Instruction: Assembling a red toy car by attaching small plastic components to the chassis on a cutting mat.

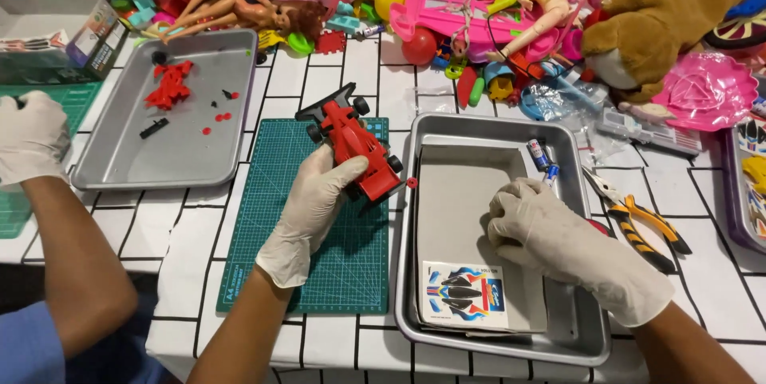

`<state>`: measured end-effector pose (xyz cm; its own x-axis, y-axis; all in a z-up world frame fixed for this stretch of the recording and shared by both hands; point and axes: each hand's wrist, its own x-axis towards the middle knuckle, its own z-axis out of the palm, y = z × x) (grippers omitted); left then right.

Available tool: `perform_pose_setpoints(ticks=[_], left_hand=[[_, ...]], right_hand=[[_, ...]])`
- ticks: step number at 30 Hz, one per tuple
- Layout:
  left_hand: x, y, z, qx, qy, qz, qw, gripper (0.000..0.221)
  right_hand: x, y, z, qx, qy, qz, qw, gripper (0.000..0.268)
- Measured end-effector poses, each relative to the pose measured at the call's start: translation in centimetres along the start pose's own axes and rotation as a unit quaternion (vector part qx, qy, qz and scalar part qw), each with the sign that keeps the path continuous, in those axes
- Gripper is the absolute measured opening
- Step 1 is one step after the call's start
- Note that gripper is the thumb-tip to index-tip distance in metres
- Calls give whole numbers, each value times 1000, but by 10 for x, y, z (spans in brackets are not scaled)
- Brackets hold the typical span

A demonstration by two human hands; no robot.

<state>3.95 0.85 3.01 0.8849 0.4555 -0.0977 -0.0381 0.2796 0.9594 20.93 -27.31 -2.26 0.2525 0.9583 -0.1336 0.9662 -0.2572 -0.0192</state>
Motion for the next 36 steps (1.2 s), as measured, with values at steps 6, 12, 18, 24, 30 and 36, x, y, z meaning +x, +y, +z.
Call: perform_pose_setpoints(ticks=[6, 12, 18, 24, 30, 36], left_hand=[[5, -27, -13, -18, 3, 12, 1000, 60], [-1, -22, -8, -36, 20, 16, 999, 54], [-26, 6, 18, -50, 27, -9, 998, 58], [-15, -7, 7, -75, 4, 5, 997, 69], [-18, -6, 9, -97, 12, -11, 995, 59], [-18, -26, 7, -169, -31, 47, 984, 56]], right_hand=[[-2, -2, 7, 16, -10, 12, 1000, 19], [0, -4, 8, 45, 21, 4, 999, 15], [0, 3, 24, 1, 41, -23, 999, 18], [0, 0, 7, -31, 45, 29, 998, 13], [-1, -7, -12, 181, 137, -44, 973, 9], [5, 1, 3, 200, 83, 88, 972, 12]])
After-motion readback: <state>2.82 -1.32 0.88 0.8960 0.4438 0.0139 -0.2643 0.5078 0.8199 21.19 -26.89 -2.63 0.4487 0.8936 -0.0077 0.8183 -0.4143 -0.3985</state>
